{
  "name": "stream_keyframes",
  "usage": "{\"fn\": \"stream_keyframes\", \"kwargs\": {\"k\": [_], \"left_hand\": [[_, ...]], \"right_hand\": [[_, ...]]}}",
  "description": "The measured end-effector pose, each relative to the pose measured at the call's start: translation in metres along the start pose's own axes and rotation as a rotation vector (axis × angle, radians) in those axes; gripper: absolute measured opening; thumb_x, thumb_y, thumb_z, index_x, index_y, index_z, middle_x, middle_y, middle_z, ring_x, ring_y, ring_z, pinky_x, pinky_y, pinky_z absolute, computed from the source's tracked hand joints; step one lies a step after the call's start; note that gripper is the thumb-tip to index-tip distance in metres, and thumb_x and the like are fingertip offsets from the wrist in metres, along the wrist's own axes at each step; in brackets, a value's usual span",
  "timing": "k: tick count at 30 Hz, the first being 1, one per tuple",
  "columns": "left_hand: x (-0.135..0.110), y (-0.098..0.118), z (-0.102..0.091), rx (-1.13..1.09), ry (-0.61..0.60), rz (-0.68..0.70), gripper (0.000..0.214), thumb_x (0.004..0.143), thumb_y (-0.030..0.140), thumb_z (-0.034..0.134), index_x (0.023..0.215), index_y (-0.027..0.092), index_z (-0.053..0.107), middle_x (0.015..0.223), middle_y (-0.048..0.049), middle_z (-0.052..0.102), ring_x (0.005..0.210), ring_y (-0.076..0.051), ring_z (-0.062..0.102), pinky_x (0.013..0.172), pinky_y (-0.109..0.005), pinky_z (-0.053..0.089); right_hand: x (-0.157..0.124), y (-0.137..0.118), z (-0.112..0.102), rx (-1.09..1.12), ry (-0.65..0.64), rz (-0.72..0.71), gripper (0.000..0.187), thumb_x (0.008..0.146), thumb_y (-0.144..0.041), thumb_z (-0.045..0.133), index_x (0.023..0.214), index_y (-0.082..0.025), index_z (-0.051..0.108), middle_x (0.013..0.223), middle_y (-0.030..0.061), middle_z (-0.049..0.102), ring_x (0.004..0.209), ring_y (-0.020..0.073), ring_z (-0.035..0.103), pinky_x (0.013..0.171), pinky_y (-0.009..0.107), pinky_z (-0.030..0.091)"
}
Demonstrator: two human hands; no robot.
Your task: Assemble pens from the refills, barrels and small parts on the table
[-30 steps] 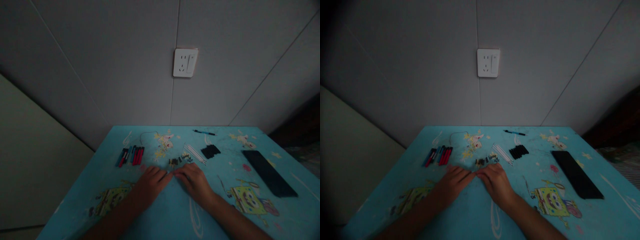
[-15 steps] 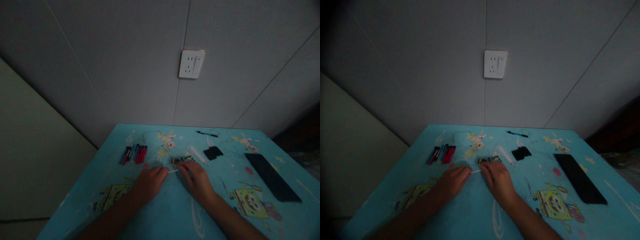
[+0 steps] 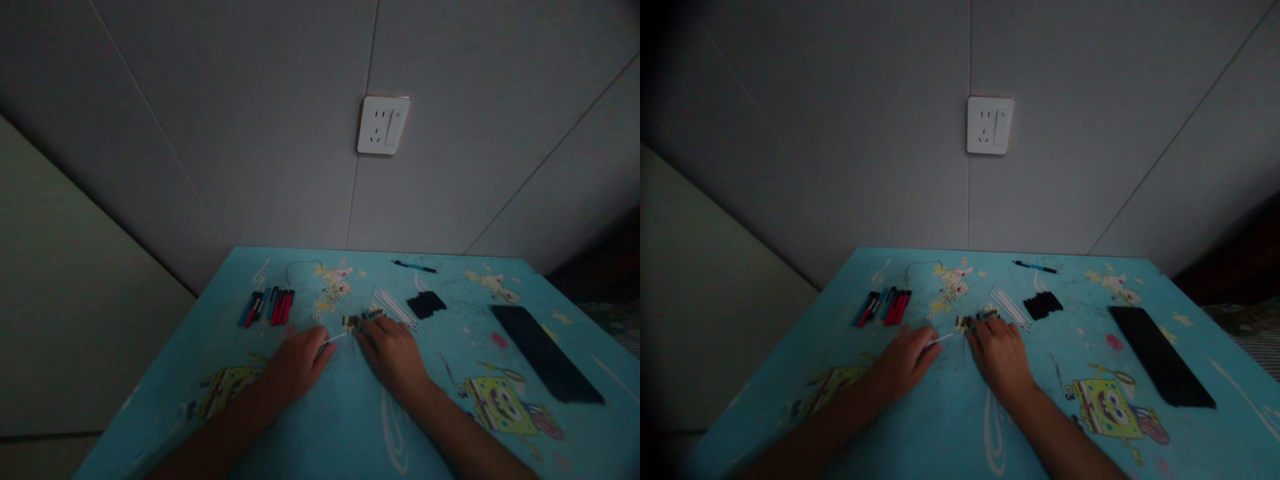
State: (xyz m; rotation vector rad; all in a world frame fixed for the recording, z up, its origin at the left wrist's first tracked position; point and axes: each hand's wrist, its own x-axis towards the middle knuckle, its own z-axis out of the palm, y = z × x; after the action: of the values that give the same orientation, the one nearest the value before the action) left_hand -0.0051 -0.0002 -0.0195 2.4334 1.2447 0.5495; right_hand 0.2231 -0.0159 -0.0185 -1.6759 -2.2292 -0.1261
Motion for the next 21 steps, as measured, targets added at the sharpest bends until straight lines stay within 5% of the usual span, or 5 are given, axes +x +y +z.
{"fn": "stream_keyframes", "kwargs": {"k": [5,10,14,21], "left_hand": [[0.0,0.0,0.002,0.075,-0.02,0.045,0.029,0.101,0.038,0.039,0.086,0.021,0.057,0.073,-0.0002,0.065,0.067,-0.018,0.059,0.083,-0.037,0.037],[0.002,0.001,0.002,0.084,-0.015,0.087,0.025,0.103,0.032,0.036,0.113,0.024,0.058,0.088,-0.0019,0.071,0.077,-0.019,0.064,0.092,-0.041,0.035],[0.002,0.002,-0.002,0.092,-0.016,0.081,0.026,0.103,0.029,0.034,0.111,0.023,0.058,0.092,-0.0039,0.068,0.083,-0.02,0.064,0.088,-0.038,0.037],[0.002,0.001,-0.003,0.077,-0.048,0.074,0.027,0.103,0.029,0.035,0.103,0.023,0.061,0.087,-0.0029,0.067,0.081,-0.02,0.063,0.085,-0.037,0.038]], "right_hand": [[0.0,0.002,0.001,0.038,-0.02,-0.027,0.014,0.095,-0.03,0.058,0.098,-0.024,0.07,0.086,0.0061,0.066,0.08,0.0215,0.061,0.074,0.036,0.043],[-0.004,0.004,-0.001,0.044,-0.012,-0.011,0.014,0.095,-0.027,0.056,0.093,-0.023,0.07,0.086,0.0058,0.066,0.083,0.022,0.061,0.079,0.039,0.042],[-0.005,0.005,-0.001,0.024,-0.029,-0.035,0.015,0.095,-0.024,0.057,0.087,-0.023,0.069,0.083,0.0056,0.067,0.082,0.0227,0.061,0.078,0.04,0.042],[-0.007,0.013,0.0,0.216,-0.008,-0.028,0.022,0.097,-0.018,0.051,0.11,-0.022,0.068,0.092,0.0078,0.068,0.087,0.0229,0.064,0.082,0.04,0.048]]}}
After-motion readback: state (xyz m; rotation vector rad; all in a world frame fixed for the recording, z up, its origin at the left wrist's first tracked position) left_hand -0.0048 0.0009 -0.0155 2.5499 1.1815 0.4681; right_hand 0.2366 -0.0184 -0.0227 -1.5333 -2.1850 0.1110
